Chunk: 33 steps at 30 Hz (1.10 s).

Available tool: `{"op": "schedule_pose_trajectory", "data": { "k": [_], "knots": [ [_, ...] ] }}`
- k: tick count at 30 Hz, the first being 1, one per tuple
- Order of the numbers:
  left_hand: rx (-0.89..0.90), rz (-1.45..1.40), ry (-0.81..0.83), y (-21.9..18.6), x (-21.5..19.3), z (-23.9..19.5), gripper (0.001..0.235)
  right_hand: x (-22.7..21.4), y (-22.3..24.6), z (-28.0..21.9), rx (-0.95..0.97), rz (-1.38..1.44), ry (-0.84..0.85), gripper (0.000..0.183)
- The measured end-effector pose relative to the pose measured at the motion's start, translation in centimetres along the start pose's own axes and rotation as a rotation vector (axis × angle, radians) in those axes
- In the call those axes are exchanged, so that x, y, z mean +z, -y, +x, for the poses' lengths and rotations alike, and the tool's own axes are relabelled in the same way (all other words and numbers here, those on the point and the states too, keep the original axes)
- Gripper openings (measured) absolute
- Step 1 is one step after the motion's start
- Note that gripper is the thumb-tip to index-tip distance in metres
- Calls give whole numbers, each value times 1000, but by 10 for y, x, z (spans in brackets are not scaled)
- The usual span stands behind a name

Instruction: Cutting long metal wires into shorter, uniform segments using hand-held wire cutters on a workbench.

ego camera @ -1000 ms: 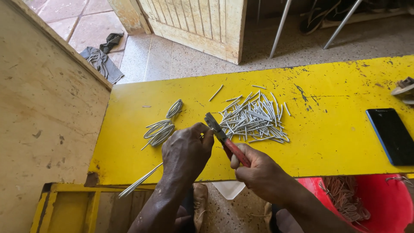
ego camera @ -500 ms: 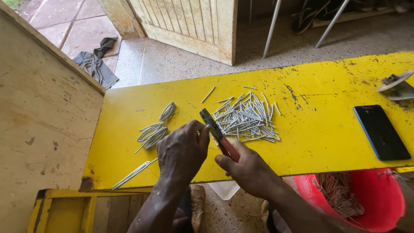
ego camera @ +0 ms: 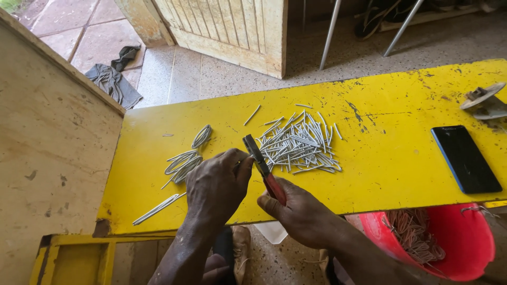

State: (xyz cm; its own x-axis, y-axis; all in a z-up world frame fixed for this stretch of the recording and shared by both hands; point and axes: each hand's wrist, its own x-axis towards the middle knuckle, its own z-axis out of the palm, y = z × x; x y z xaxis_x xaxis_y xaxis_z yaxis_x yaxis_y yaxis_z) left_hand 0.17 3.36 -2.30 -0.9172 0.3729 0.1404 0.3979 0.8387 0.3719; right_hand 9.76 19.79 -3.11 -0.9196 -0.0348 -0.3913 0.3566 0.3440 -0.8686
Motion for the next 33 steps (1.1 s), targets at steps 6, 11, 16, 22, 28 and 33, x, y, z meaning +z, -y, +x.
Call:
{"op": "schedule_pose_trajectory", "data": {
  "k": [6, 11, 16, 22, 28, 33],
  "knots": [
    [50, 5, -68, 3, 3, 1, 36, 3, 42, -4, 383, 190, -54, 48],
    [38, -1, -79, 0, 0, 4, 31, 15, 35, 2, 383, 355, -82, 50],
    [40, -1, -86, -2, 1, 1, 34, 23, 22, 2, 330, 252, -111, 52],
    [90, -32, -88, -7, 6, 0, 38, 30, 15, 2, 365, 19, -261, 47],
    [107, -19, -65, 2, -6, -2, 33, 35, -3, 9, 375, 401, -178, 41],
    [187, -38, -27, 18, -7, -3, 33, 31, -17, 14, 314, 714, -29, 36]
  ]
}}
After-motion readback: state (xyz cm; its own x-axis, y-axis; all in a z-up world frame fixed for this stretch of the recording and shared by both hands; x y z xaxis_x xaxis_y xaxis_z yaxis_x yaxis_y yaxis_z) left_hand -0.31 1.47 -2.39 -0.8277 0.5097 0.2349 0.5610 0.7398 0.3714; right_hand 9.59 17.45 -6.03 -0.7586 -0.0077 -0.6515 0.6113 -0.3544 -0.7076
